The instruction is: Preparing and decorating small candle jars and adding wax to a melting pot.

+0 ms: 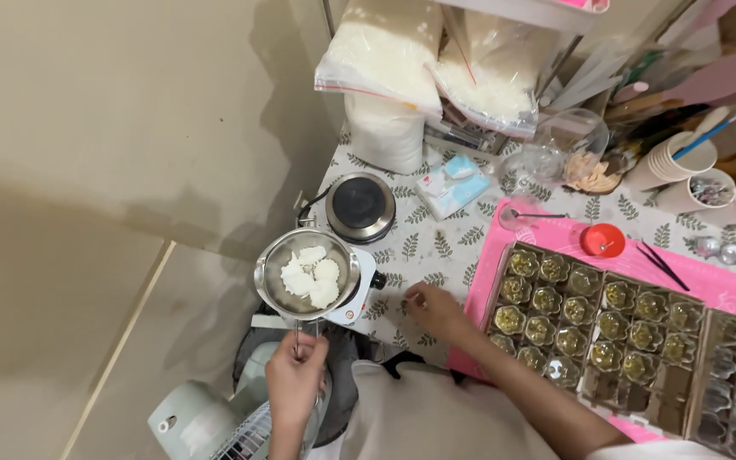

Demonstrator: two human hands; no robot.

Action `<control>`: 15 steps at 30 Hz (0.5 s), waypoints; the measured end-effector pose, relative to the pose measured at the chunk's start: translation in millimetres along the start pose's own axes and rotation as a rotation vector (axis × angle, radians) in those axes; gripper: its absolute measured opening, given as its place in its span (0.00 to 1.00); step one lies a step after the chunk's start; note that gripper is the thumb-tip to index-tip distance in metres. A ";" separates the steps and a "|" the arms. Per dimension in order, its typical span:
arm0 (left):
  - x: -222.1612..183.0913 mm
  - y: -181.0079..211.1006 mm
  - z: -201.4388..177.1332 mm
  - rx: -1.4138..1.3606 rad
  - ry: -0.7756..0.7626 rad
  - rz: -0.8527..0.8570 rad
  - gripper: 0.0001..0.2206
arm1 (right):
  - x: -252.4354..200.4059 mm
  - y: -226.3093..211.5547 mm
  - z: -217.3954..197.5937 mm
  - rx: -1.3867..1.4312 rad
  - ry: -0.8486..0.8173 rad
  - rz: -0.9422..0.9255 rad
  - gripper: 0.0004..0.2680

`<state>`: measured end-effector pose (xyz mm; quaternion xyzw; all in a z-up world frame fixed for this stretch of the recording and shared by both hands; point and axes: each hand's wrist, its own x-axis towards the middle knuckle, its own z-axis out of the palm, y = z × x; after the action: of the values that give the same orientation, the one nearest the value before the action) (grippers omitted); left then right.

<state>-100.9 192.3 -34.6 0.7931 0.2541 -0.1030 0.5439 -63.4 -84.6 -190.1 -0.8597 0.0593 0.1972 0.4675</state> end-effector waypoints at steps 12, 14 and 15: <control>24.3 -64.9 20.9 -0.224 -0.135 -0.034 0.06 | 29.0 -23.0 44.3 0.253 0.109 -0.022 0.17; 25.5 -64.5 20.7 -0.209 -0.137 -0.031 0.06 | 27.7 -19.6 44.7 0.264 0.105 -0.007 0.16; 26.3 -64.4 19.9 -0.194 -0.136 -0.028 0.06 | 27.1 -18.3 45.6 0.275 0.098 0.008 0.16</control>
<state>-109.5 199.7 -106.1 0.7243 0.2366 -0.1391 0.6325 -46.4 -34.5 -208.7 -0.7960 0.1121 0.1469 0.5765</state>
